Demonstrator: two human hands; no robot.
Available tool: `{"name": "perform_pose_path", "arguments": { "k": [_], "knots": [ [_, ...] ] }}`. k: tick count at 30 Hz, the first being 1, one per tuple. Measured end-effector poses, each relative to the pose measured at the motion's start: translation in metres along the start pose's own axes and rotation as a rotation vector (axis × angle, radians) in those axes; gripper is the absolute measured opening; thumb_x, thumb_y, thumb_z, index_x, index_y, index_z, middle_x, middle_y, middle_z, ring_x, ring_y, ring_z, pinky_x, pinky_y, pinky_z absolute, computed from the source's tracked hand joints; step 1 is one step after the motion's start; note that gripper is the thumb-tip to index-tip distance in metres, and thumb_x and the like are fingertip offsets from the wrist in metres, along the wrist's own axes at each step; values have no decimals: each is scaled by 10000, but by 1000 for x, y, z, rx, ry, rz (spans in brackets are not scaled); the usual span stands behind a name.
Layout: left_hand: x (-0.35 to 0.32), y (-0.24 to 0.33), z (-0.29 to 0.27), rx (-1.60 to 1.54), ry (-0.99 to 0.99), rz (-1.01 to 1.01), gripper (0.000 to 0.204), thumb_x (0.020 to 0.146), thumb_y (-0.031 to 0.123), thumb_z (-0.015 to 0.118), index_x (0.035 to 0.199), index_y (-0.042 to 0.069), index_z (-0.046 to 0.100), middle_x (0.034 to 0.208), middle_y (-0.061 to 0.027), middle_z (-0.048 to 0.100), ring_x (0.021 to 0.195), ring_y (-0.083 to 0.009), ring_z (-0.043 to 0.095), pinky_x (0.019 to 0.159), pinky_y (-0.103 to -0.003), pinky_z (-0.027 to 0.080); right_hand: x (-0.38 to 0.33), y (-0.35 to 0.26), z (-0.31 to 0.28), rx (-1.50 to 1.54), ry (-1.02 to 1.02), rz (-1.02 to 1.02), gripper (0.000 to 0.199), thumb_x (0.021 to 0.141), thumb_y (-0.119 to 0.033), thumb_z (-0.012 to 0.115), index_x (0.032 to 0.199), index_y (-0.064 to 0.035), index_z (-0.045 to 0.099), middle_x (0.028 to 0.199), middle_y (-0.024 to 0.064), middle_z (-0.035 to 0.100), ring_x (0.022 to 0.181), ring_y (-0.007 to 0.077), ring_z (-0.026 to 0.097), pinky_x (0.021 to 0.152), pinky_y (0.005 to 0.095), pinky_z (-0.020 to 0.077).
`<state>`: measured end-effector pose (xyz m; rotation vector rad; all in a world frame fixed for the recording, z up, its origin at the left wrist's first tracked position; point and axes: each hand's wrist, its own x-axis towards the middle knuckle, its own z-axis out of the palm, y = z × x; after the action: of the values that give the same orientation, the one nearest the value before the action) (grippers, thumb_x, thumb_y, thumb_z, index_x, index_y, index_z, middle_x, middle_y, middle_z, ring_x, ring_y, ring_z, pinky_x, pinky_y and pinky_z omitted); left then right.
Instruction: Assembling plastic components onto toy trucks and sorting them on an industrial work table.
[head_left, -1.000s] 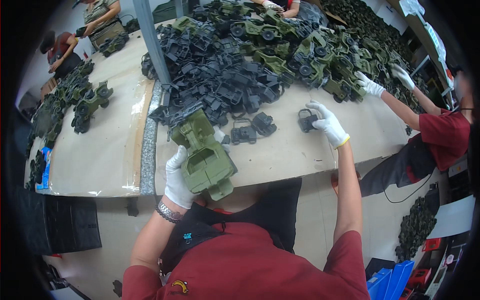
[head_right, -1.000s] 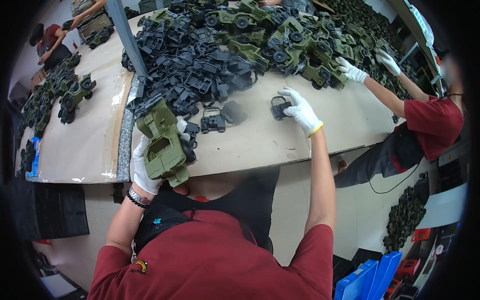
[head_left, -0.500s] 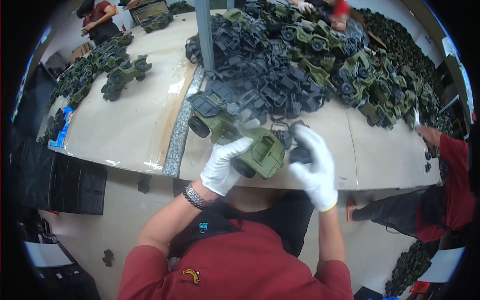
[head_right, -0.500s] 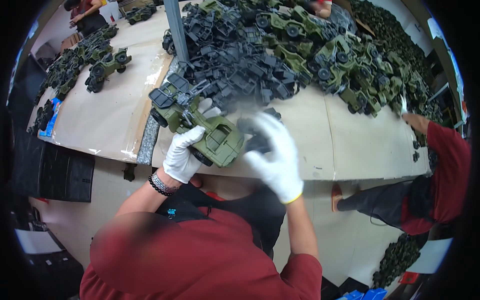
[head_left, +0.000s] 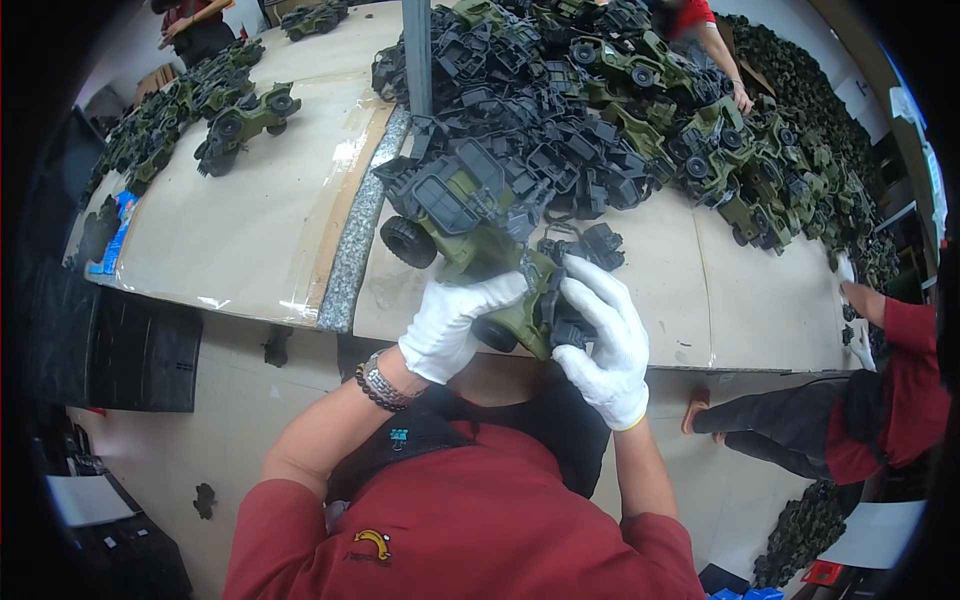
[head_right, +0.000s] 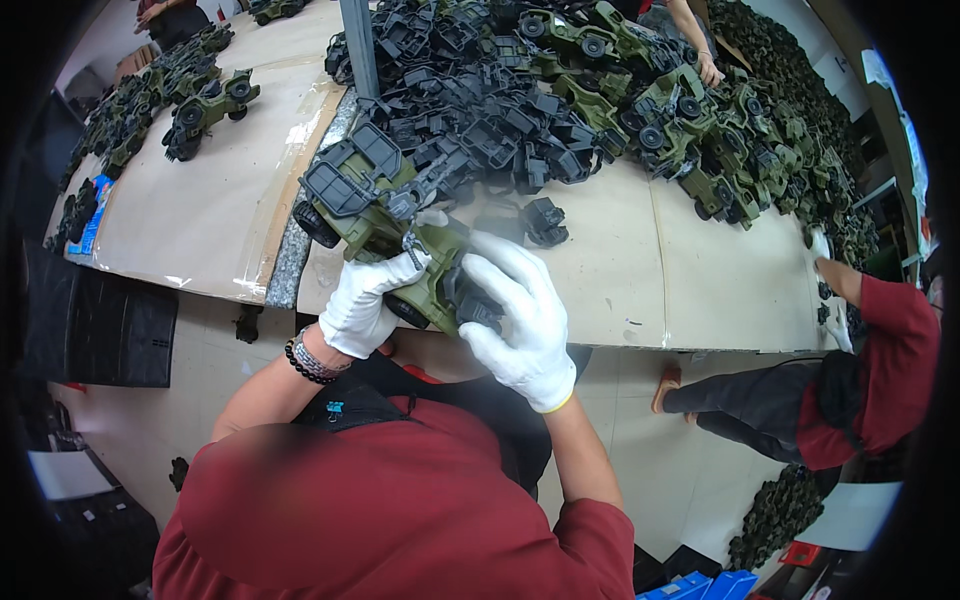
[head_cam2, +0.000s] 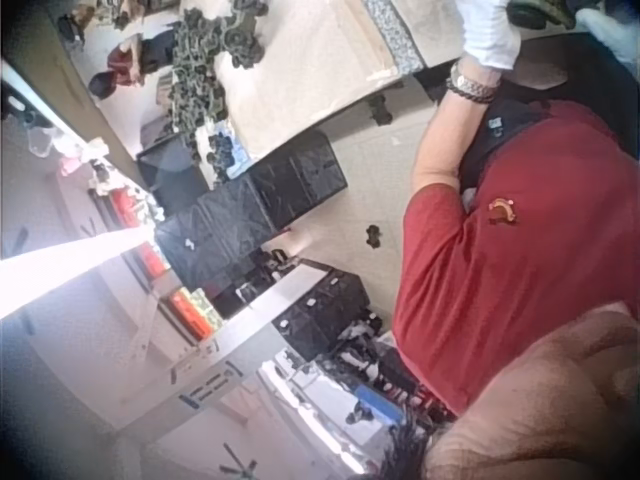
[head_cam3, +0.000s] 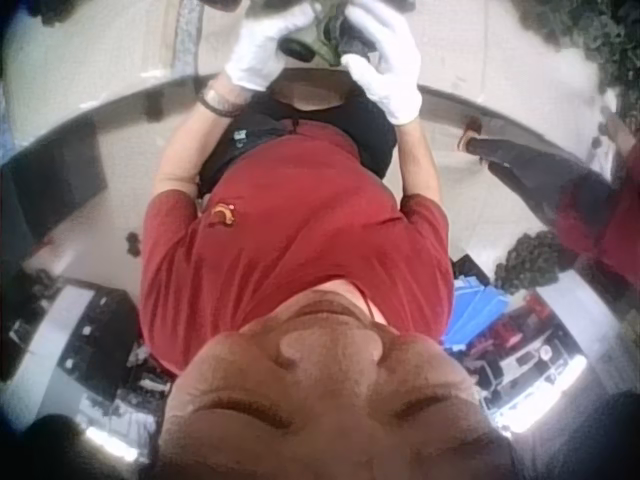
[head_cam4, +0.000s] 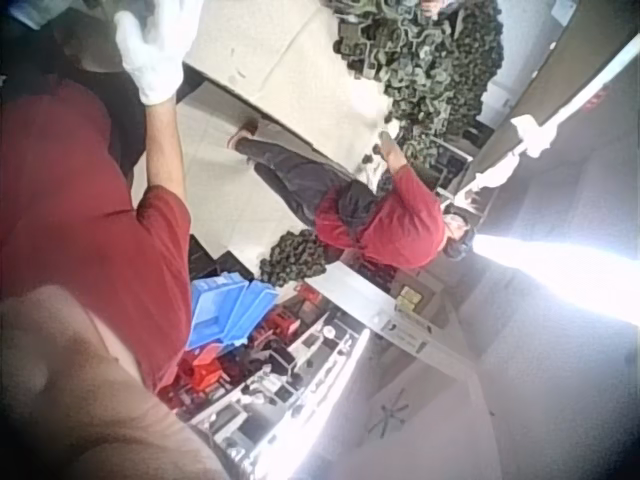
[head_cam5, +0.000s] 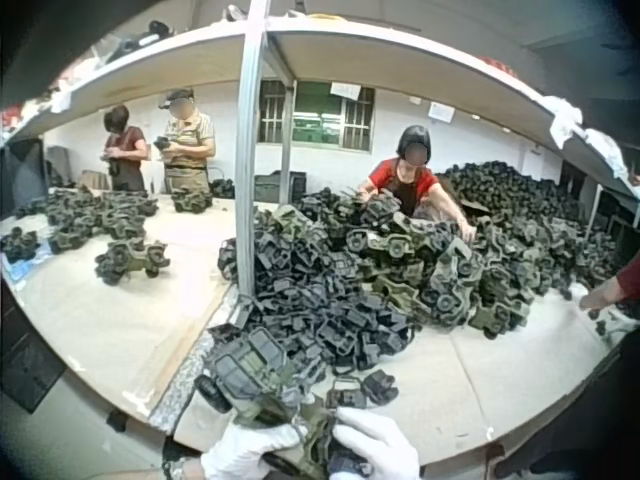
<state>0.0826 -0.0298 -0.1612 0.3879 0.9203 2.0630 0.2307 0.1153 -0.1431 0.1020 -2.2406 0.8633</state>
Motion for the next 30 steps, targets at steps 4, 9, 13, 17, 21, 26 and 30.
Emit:
{"name": "perform_pose_path", "arguments": {
  "k": [4,9,13,17,21,26,30],
  "knots": [
    [-3,5,5,31,-1,-99,460,843,8,767,1263,74,591,1180,-21,643,1077,-133,617,939,-293,511,-2,6,-1,-5,-19,-50,538,790,-238,730,1274,-29,618,1340,217,585,1203,419,563,1017,472,457],
    [-2,7,5,75,-33,-32,482,835,17,777,1276,69,590,1182,-27,651,1076,-141,623,940,-298,511,-2,4,2,-59,-49,-103,578,740,-140,732,1303,-76,617,1358,217,571,1211,425,555,1017,476,458],
    [-1,9,6,246,-19,-66,492,833,68,805,1277,57,593,1195,-33,655,1073,-151,628,936,-310,516,-9,10,5,60,-13,-55,625,721,-80,727,1333,-107,606,1369,215,566,1230,422,548,1034,471,451],
    [-3,5,7,539,-67,185,482,846,189,824,1257,51,616,1181,-54,671,1081,-166,633,931,-323,517,-16,19,9,168,-27,-40,658,732,-49,720,1371,-127,583,1406,222,536,1258,430,532,1051,469,439],
    [0,2,11,874,-158,344,446,857,222,812,1239,73,638,1178,-56,674,1072,-190,641,937,-336,515,-22,30,7,230,-24,-96,656,766,-50,712,1398,-138,559,1431,234,509,1274,446,516,1050,479,437],
    [0,-11,17,485,-9,287,408,911,209,755,1263,59,612,1222,-34,651,1079,-168,629,954,-316,513,-11,25,-5,54,-101,-86,565,915,-320,633,1409,-66,530,1454,244,491,1306,462,489,1086,502,405],
    [-1,1,37,-275,40,-163,318,973,272,660,1232,92,623,1183,-61,662,1110,-216,635,971,-392,510,11,1,0,7,143,-166,770,879,-568,634,1382,4,516,1406,286,512,1307,491,483,1076,537,403]
  ]
}}
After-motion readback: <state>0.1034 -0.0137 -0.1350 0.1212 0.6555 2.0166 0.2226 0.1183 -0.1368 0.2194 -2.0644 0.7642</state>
